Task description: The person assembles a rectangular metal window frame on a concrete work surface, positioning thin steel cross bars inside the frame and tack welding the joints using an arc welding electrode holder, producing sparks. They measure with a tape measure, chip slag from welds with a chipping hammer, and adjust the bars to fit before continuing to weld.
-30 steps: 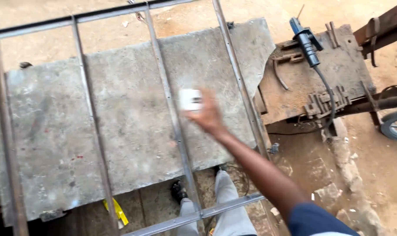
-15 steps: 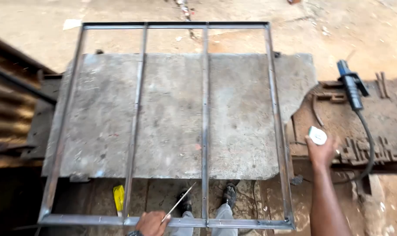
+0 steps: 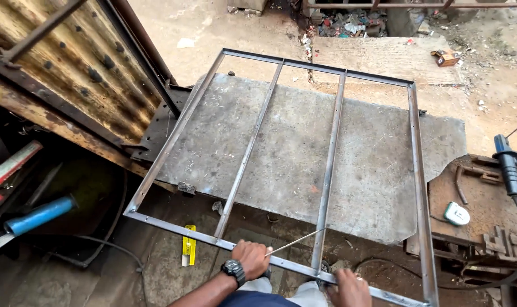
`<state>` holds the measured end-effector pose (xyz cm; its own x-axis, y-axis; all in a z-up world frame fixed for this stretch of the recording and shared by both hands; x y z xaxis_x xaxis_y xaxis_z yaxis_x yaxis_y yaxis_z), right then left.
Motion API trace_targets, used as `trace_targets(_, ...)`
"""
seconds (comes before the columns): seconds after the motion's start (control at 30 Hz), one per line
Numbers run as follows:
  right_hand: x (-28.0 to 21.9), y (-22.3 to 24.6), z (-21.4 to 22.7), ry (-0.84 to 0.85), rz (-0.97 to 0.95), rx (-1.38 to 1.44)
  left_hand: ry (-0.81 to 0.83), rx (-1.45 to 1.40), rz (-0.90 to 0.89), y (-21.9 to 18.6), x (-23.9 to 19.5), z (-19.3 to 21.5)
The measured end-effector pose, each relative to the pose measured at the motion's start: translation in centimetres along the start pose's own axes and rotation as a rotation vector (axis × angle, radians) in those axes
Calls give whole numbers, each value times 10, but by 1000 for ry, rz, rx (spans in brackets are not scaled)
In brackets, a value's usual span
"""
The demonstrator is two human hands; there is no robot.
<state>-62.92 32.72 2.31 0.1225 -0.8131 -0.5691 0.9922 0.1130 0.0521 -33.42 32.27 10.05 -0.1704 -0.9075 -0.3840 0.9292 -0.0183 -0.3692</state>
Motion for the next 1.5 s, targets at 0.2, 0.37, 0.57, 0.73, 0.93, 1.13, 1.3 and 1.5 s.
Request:
trace_targets(0.2,-18,-7,39,-131,66,27,-116,-73,-5,-15,-31,23)
trace_targets(0.37,-10,-8,-25,-105,52,49,-91,-100,-37,7,-49,-9)
trace_targets(0.57,-22,16,-75,84,-27,26,-61,-100,-7,35,-75,-43)
trace_targets(0.73,-1,3,-156,14,94,16,-72,-108,-34,41,-80,-85)
trace_targets(0.93,-19,23,-170,-78,131,-30,34,-54,34,52,-81,-130)
trace_targets(1.13,-22,34,-168,-228,151,-25,69,-2,97,60,-75,-145)
trace_targets(1.3,-41,47,-150,-337,220,-9,90,-9,129,69,-74,-151)
trace_targets(1.5,-38,47,-147,-228,169,-80,75,-2,114,63,-73,-153)
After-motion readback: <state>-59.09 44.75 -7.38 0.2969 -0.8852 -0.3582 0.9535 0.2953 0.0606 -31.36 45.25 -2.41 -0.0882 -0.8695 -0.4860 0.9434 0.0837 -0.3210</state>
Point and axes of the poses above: each hand's wrist, its own x-axis towards the middle knuckle, its own z-axis out of the back of the hand, y = z × x, the point moved 8 cm from there along x, towards the middle knuckle, and after that the axes turned 4 degrees about -z, right-handed, at the moved point
